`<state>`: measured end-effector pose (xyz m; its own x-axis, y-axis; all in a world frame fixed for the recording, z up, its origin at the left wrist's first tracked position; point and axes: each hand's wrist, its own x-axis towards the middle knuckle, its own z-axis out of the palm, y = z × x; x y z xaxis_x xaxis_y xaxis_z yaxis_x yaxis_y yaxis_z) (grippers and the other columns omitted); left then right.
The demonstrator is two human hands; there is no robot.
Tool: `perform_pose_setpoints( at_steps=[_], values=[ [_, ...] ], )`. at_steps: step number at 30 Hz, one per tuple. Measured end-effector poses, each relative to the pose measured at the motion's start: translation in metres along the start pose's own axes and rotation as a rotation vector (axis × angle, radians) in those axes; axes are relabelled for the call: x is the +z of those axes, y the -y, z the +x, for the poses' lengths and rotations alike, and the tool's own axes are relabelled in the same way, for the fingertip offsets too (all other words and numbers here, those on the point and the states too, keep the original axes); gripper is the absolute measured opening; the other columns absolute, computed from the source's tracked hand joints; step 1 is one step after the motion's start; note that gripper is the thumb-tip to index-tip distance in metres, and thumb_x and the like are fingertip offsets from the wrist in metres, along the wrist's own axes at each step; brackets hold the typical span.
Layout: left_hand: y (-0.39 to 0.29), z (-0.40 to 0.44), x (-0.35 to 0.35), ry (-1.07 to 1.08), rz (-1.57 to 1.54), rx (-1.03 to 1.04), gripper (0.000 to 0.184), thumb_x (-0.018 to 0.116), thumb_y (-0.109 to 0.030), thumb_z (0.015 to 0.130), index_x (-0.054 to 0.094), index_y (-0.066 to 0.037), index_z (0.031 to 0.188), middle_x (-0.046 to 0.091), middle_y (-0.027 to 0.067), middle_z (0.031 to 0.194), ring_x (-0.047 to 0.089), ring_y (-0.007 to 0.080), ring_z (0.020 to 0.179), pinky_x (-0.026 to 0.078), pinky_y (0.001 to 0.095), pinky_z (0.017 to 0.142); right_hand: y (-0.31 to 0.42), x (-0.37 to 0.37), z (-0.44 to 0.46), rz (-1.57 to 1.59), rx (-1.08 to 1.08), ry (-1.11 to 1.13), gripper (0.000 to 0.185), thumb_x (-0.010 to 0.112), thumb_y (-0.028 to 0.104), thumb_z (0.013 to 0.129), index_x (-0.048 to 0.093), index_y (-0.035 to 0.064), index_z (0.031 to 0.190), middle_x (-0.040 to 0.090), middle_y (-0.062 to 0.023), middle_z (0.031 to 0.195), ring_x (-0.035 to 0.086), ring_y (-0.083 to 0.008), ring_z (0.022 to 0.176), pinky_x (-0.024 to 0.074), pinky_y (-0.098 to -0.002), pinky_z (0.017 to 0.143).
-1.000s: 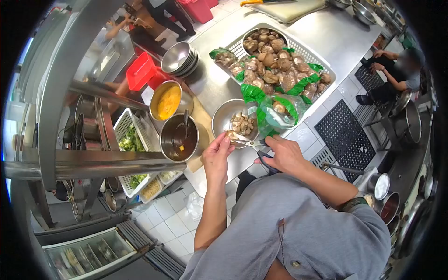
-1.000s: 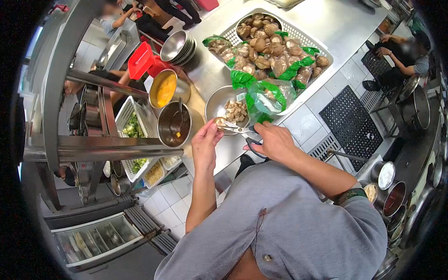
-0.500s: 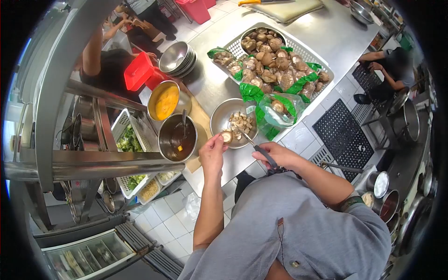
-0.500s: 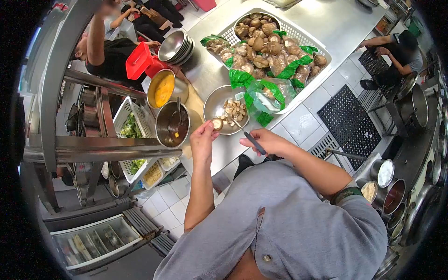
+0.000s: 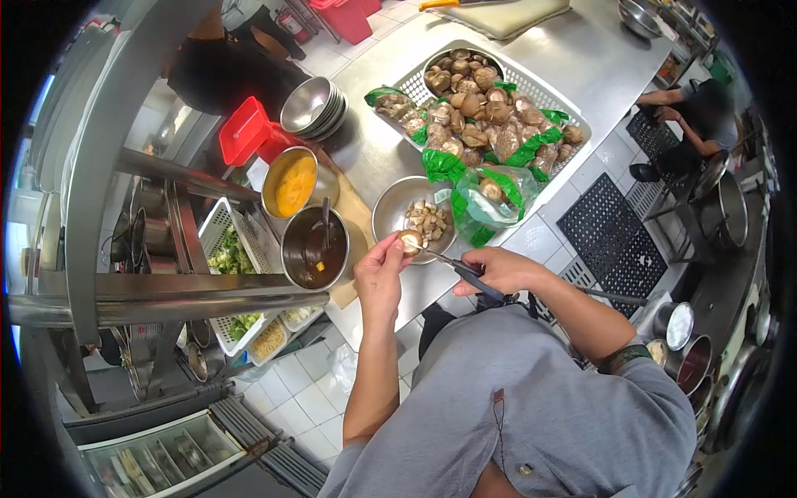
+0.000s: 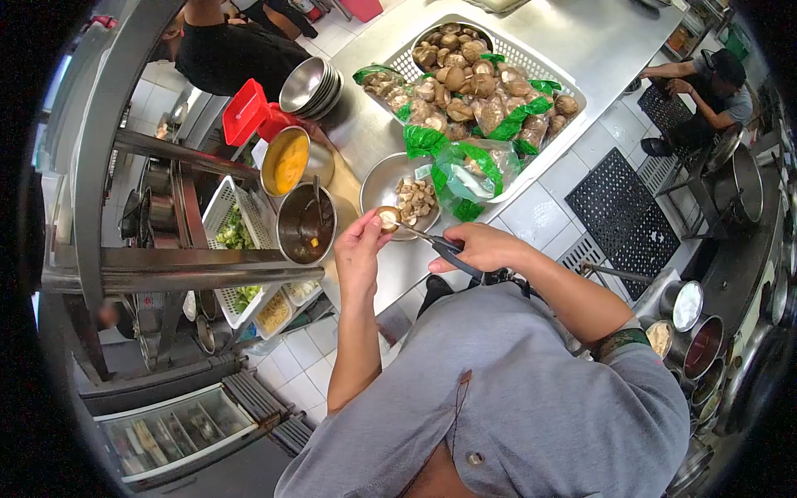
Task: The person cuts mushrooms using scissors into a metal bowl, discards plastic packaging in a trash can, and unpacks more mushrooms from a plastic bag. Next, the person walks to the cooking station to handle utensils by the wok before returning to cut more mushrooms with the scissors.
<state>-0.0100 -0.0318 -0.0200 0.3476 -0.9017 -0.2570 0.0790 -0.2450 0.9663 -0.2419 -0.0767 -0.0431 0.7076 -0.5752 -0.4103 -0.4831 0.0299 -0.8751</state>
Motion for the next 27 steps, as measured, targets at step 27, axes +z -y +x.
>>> perform_pose_setpoints(
  at_steps=[27],
  values=[
    [-0.003, 0.082, 0.163, 0.462, 1.176, 0.821, 0.016, 0.058, -0.009, 0.083, 0.067, 0.002, 0.09, 0.069, 0.0255, 0.092, 0.066, 0.0426, 0.088, 0.052, 0.0509, 0.079, -0.062, -0.014, -0.107, 0.625, -0.088, -0.091, 0.031, 0.077, 0.031, 0.09, 0.062, 0.0052, 0.083, 0.057, 0.0035, 0.066, 0.054, -0.0049, 0.053, 0.0425, -0.0216, 0.048]
  ],
)
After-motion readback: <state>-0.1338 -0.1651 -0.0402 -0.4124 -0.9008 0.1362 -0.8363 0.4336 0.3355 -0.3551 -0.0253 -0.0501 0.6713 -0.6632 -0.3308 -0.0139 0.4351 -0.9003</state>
